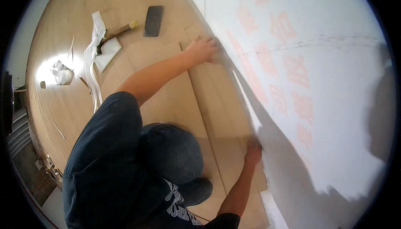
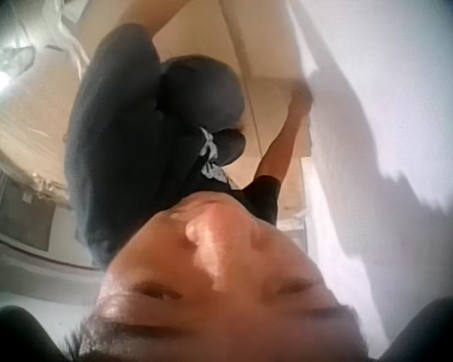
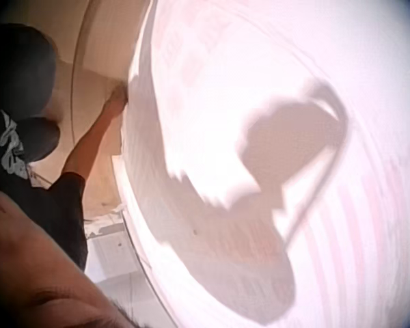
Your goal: The person fits flooring planks into place along a wall, using a hammer, a pull bar, and a white tapping block to tap the planks into a secure fit.
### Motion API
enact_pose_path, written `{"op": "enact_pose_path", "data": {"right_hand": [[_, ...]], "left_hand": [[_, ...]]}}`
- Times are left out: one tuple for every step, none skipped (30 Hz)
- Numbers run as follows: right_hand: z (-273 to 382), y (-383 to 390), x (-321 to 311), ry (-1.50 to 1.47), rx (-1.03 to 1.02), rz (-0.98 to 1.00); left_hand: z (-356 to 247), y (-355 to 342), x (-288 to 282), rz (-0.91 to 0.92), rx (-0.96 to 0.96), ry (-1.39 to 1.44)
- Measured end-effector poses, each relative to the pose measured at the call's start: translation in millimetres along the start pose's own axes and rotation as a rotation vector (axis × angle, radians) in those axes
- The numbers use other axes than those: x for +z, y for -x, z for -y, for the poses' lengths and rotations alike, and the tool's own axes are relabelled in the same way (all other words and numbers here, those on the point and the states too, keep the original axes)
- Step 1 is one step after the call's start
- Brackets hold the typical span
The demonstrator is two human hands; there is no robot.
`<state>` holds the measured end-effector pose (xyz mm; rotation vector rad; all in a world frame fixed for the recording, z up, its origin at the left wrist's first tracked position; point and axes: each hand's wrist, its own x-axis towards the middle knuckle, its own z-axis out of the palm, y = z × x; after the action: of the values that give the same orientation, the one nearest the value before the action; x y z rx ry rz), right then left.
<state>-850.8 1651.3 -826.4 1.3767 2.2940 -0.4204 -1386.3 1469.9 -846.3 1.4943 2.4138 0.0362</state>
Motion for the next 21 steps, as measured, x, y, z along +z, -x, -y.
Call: {"op": "enact_pose_path", "data": {"right_hand": [[3.0,1.6,3.4,0.036,-0.035,-0.029],[7.2,6.4,9.5,0.072,-0.069,-0.059],[8.8,11.4,10.8,0.112,-0.099,-0.086],[9.9,9.7,9.2,0.127,-0.085,-0.050],[11.7,5.4,7.8,0.142,-0.071,-0.013],[10.1,3.2,8.5,0.156,-0.057,0.023],[7.9,5.4,9.8,0.131,-0.071,0.001],[6.0,8.9,12.0,0.105,-0.086,-0.019],[8.6,8.8,12.3,0.077,-0.104,-0.044],[11.9,9.3,13.6,0.071,-0.070,-0.018],[15.8,11.5,16.2,0.063,-0.034,0.008],[14.3,12.2,16.9,0.057,0.009,0.028],[12.4,12.6,20.0,0.055,-0.012,0.007],[12.0,13.9,24.1,0.051,-0.030,-0.013],[8.7,18.8,28.0,0.044,-0.045,-0.029],[11.9,23.6,26.2,0.002,-0.036,-0.035],[18.8,18.1,26.6,-0.043,-0.024,-0.042],[20.4,21.4,23.9,-0.063,-0.004,-0.059],[31.9,20.1,22.5,-0.087,-0.017,-0.088],[50.9,11.1,22.0,-0.119,-0.074,-0.116],[51.2,9.2,21.3,-0.126,-0.078,-0.142]], "left_hand": [[3.0,-0.1,1.5,0.059,0.004,-0.009],[6.5,2.1,4.5,0.029,0.013,-0.002],[6.5,6.7,8.0,0.003,0.026,0.010],[6.3,8.6,10.5,-0.024,0.037,0.022],[7.1,6.5,11.5,0.006,0.031,-0.022],[7.0,6.2,9.3,0.009,0.036,-0.016],[7.1,6.6,7.5,0.013,0.040,-0.011],[7.6,7.8,6.1,0.017,0.045,-0.007],[8.6,7.7,5.2,0.027,0.037,-0.013],[9.2,8.8,4.8,0.038,0.030,-0.021],[10.6,10.5,4.0,0.050,0.024,-0.029],[8.7,8.4,2.8,0.056,0.033,-0.034],[8.1,7.4,0.7,0.063,0.044,-0.041],[9.0,6.6,-0.8,0.072,0.059,-0.050],[12.4,6.0,4.3,0.038,0.055,-0.054],[15.3,5.2,13.6,0.008,0.069,-0.052],[21.1,5.9,21.9,-0.020,0.086,-0.051],[15.3,4.6,18.8,0.012,0.071,-0.071],[18.0,10.9,19.0,0.053,0.071,-0.090],[46.4,22.3,43.7,-0.098,0.152,-0.037],[33.4,10.2,22.8,0.129,0.089,-0.042]]}}
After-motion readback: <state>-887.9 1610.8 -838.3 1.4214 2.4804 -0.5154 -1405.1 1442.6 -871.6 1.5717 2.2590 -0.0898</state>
